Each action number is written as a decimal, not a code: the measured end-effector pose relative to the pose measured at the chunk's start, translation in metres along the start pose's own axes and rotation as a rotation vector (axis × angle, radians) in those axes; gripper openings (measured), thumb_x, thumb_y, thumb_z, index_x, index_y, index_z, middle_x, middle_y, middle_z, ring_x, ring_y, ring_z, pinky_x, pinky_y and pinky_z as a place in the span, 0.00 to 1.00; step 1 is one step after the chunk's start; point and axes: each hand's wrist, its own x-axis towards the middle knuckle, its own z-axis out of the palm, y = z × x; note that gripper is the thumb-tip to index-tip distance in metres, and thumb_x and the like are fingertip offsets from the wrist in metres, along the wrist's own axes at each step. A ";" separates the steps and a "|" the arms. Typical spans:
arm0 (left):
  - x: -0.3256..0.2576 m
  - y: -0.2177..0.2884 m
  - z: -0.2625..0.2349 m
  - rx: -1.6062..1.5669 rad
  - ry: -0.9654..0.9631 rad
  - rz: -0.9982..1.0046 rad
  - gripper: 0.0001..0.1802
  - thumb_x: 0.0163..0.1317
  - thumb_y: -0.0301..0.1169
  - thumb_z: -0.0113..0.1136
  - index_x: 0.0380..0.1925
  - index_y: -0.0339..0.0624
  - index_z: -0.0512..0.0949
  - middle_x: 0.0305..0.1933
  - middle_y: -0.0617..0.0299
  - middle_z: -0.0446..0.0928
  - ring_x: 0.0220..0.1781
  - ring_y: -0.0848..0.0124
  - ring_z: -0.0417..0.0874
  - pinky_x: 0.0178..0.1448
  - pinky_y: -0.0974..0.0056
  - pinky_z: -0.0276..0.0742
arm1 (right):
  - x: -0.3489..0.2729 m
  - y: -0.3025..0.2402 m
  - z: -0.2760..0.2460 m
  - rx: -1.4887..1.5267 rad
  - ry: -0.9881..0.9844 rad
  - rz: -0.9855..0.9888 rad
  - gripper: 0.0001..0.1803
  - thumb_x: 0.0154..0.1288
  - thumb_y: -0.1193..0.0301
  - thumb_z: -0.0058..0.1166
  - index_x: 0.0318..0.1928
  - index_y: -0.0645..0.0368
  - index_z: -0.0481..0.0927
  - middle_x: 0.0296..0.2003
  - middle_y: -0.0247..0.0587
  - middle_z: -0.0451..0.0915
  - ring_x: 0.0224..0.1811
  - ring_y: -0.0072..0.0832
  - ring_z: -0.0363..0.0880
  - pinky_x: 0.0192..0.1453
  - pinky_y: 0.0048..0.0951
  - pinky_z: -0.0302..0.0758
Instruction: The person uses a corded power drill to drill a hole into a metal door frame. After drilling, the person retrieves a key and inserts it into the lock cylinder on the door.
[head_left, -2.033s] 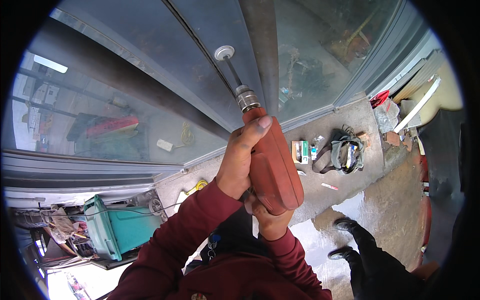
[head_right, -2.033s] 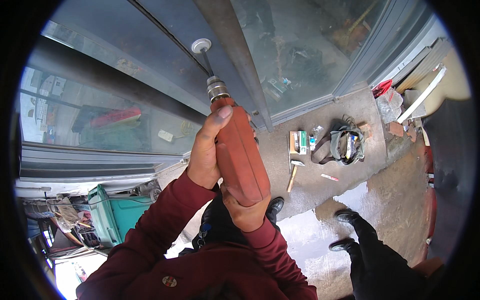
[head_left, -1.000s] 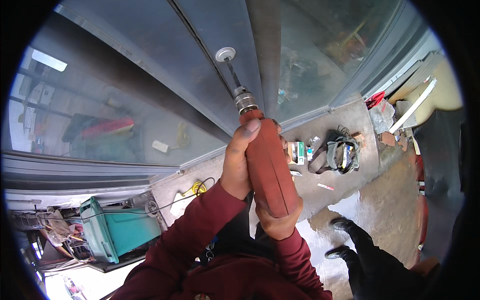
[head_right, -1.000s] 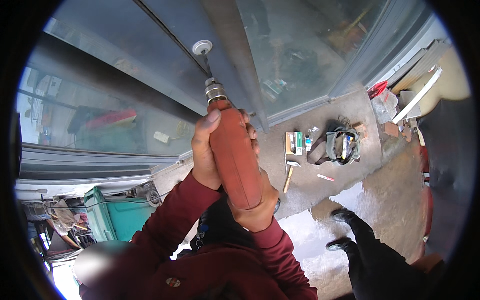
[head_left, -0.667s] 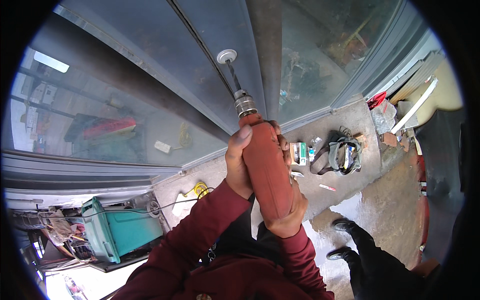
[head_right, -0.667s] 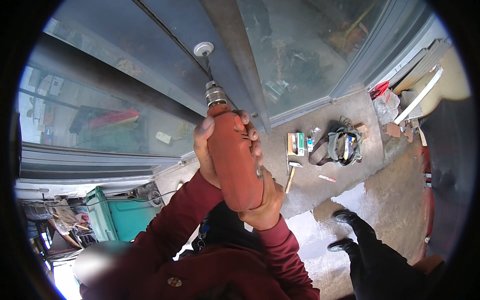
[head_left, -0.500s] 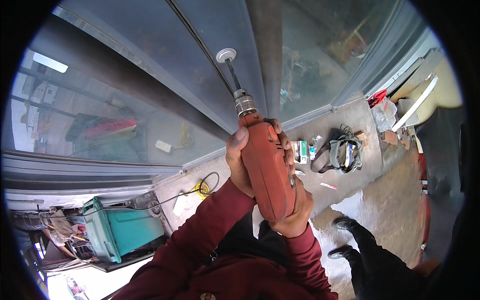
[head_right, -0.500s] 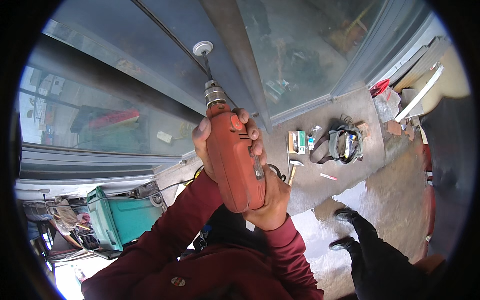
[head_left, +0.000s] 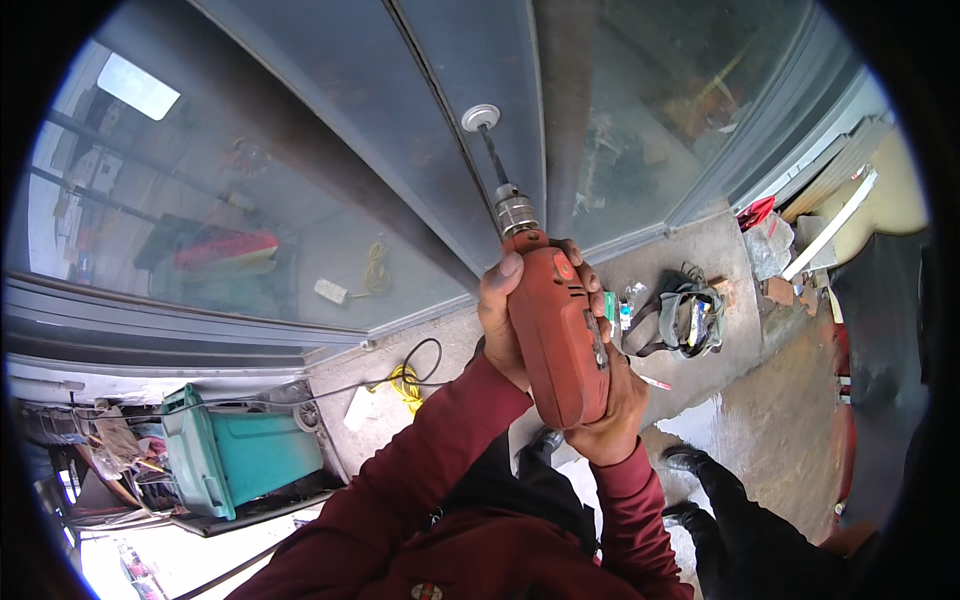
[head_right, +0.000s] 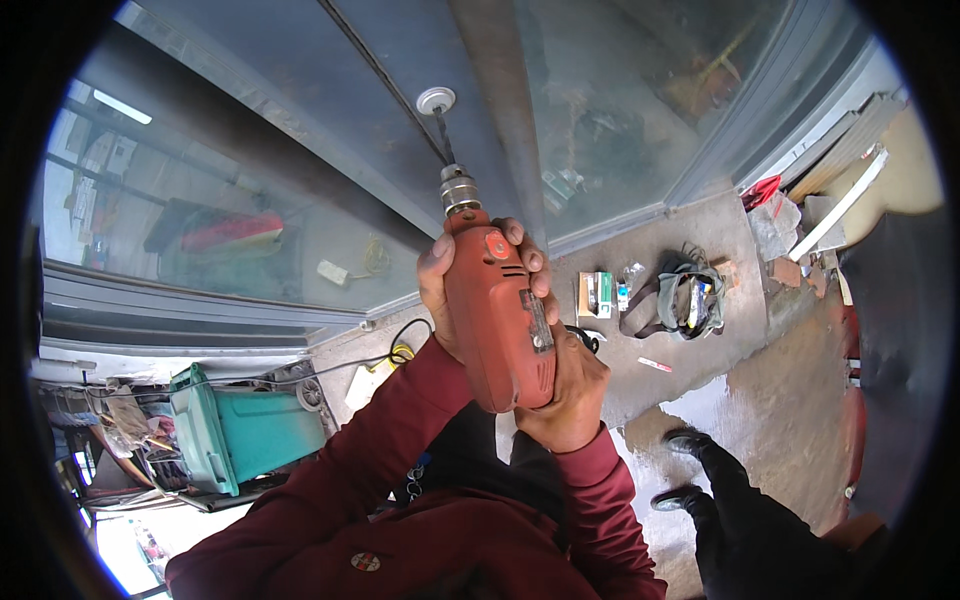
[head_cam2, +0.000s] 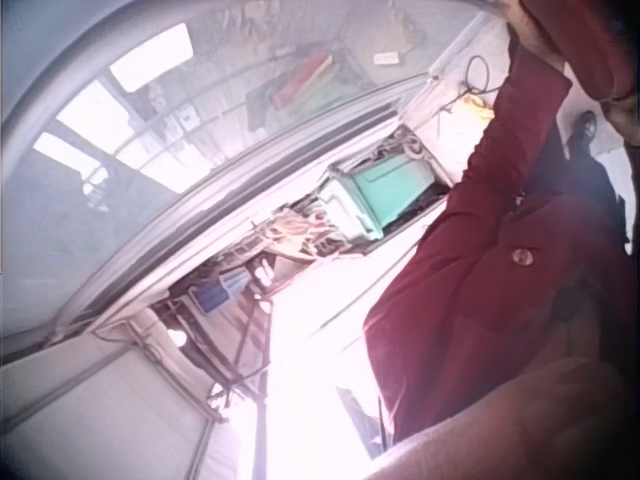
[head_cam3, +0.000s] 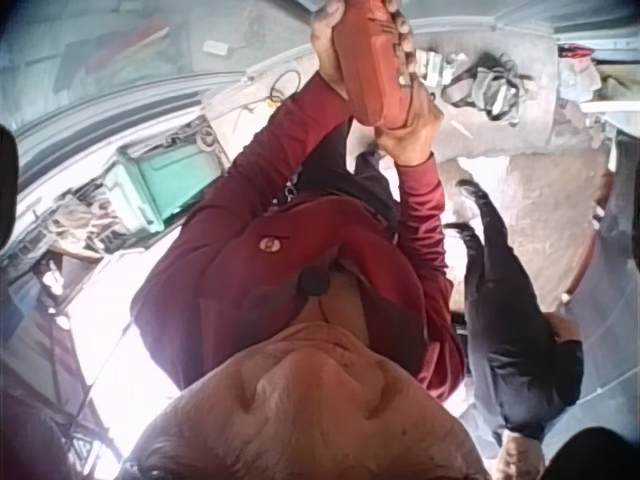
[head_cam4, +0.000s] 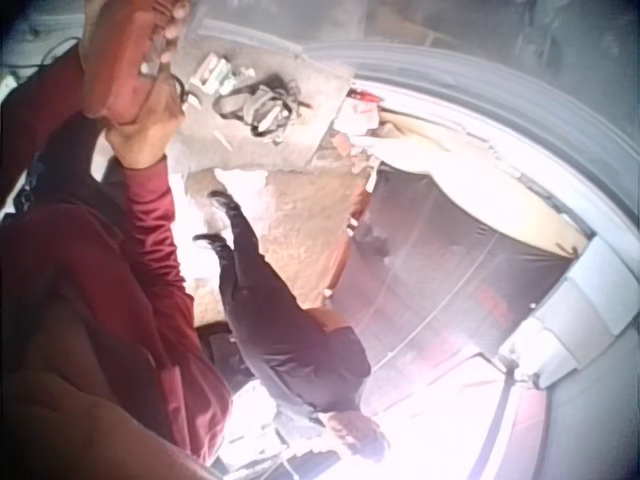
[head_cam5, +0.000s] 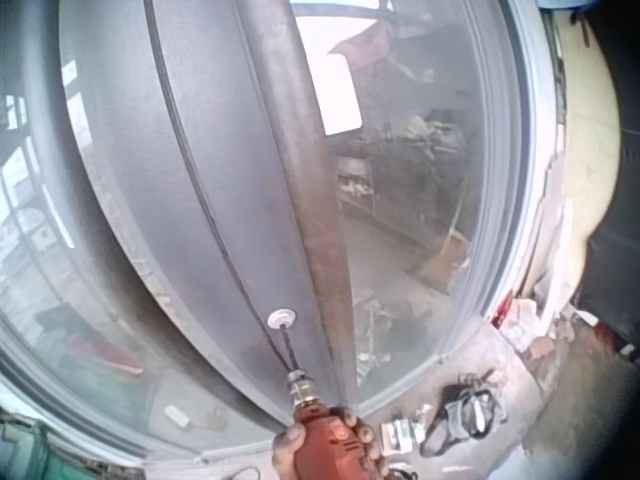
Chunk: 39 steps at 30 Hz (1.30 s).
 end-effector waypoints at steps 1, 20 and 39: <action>0.000 0.000 0.000 0.007 0.004 0.004 0.36 0.65 0.67 0.58 0.51 0.43 0.75 0.45 0.55 0.79 0.46 0.58 0.84 0.44 0.46 0.86 | 0.000 0.000 0.000 0.015 -0.001 0.029 0.48 0.38 0.75 0.73 0.67 0.74 0.74 0.35 0.55 0.81 0.34 0.51 0.84 0.42 0.42 0.82; 0.004 -0.004 0.011 0.410 0.322 0.013 0.29 0.64 0.56 0.69 0.49 0.42 0.79 0.43 0.58 0.81 0.45 0.63 0.85 0.50 0.54 0.84 | -0.018 0.020 0.014 0.298 -0.006 0.305 0.30 0.54 0.75 0.72 0.59 0.68 0.81 0.39 0.52 0.89 0.38 0.44 0.90 0.45 0.36 0.84; -0.034 -0.008 0.031 0.836 0.548 -0.057 0.30 0.64 0.54 0.72 0.47 0.36 0.78 0.41 0.53 0.80 0.43 0.60 0.85 0.51 0.55 0.85 | -0.072 -0.001 0.046 0.685 -0.066 0.390 0.41 0.54 0.73 0.78 0.68 0.67 0.75 0.58 0.50 0.83 0.58 0.40 0.86 0.62 0.33 0.80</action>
